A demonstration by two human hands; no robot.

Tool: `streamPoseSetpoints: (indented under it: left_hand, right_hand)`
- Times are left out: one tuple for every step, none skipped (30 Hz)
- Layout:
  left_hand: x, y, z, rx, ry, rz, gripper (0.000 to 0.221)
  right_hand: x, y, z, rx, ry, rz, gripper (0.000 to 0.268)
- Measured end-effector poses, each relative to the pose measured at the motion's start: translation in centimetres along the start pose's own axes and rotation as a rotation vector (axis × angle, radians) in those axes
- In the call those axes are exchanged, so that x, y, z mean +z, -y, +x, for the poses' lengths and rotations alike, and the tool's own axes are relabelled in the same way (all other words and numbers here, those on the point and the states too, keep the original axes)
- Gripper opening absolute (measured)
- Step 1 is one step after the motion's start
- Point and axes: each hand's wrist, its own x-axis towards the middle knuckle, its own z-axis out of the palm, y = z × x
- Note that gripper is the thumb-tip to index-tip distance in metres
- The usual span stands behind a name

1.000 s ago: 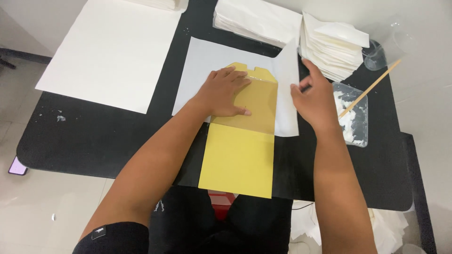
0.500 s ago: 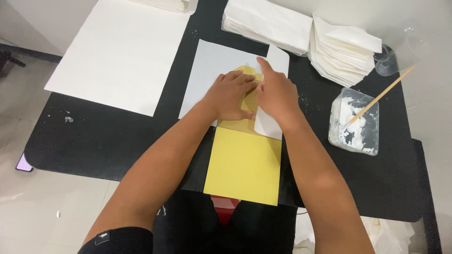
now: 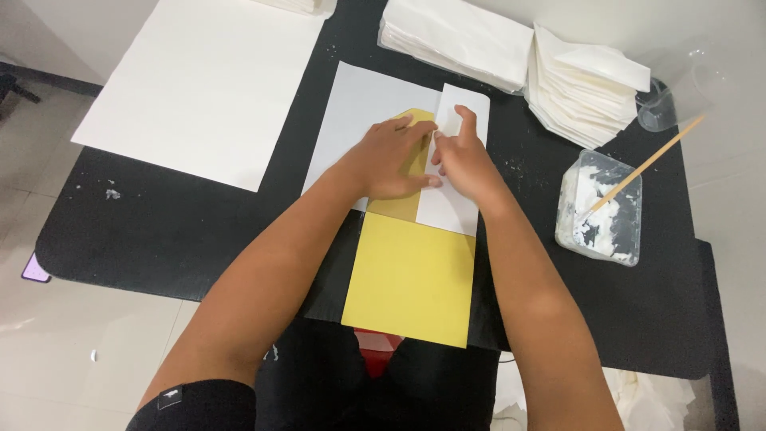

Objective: Folding white paper sheets around a yellow template and applying glue with a brush to create bags.

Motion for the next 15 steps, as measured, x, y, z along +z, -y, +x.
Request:
streamPoseSetpoints:
  left_hand:
    - [-0.2, -0.4, -0.2, 0.002, 0.001, 0.001, 0.087]
    - [-0.4, -0.8, -0.5, 0.001, 0.005, 0.050, 0.088]
    - [-0.6, -1.2, -0.7, 0.001, 0.007, 0.101, 0.088]
    - [-0.3, -1.1, -0.5, 0.004, 0.006, 0.102, 0.088]
    - [0.0, -0.9, -0.3, 0.012, 0.001, 0.140, 0.089]
    - [0.2, -0.8, -0.1, 0.021, -0.004, 0.178, 0.089]
    - [0.4, -0.7, 0.0, 0.023, -0.002, 0.178, 0.089]
    - [0.5, -0.5, 0.0, 0.027, -0.006, 0.173, 0.089]
    - [0.6, -0.4, 0.1, 0.031, -0.012, 0.170, 0.088]
    - [0.7, -0.3, 0.2, 0.032, -0.011, 0.172, 0.088]
    - [0.8, -0.2, 0.2, 0.034, -0.004, 0.188, 0.088]
    - [0.9, -0.1, 0.3, 0.036, 0.004, 0.203, 0.088]
    - [0.8, -0.1, 0.3, 0.037, 0.004, 0.205, 0.088]
    - [0.8, -0.1, 0.3, 0.032, 0.016, 0.208, 0.088]
    - [0.8, -0.1, 0.3, 0.025, 0.027, 0.209, 0.088]
  right_hand:
    - [-0.1, -0.7, 0.5, 0.001, -0.002, 0.001, 0.064]
    - [-0.1, -1.5, 0.9, 0.028, -0.006, 0.151, 0.064]
    - [-0.2, -2.2, 1.4, 0.054, -0.010, 0.300, 0.065]
    - [-0.5, -2.8, 1.2, 0.053, -0.013, 0.299, 0.065]
    - [-0.9, -3.4, 1.0, 0.039, -0.017, 0.473, 0.059]
    - [-1.3, -4.1, 0.8, 0.025, -0.020, 0.648, 0.053]
    - [-1.7, -4.6, -0.1, 0.027, -0.021, 0.649, 0.053]
    - [-2.1, -5.2, -1.1, -0.067, -0.070, 0.423, 0.047]
    - [-2.5, -5.7, -2.0, -0.160, -0.117, 0.197, 0.041]
    - [-2.3, -5.0, -4.1, -0.160, -0.119, 0.199, 0.041]
    - [-2.1, -4.3, -6.3, -0.174, -0.137, -0.085, 0.047]
    - [-1.9, -3.6, -8.5, -0.186, -0.152, -0.370, 0.053]
    - [-1.2, -4.2, -10.0, -0.186, -0.154, -0.368, 0.053]
    - [-0.6, -4.7, -11.4, -0.186, -0.143, -0.443, 0.062]
    - [0.0, -5.4, -12.9, -0.187, -0.130, -0.522, 0.070]
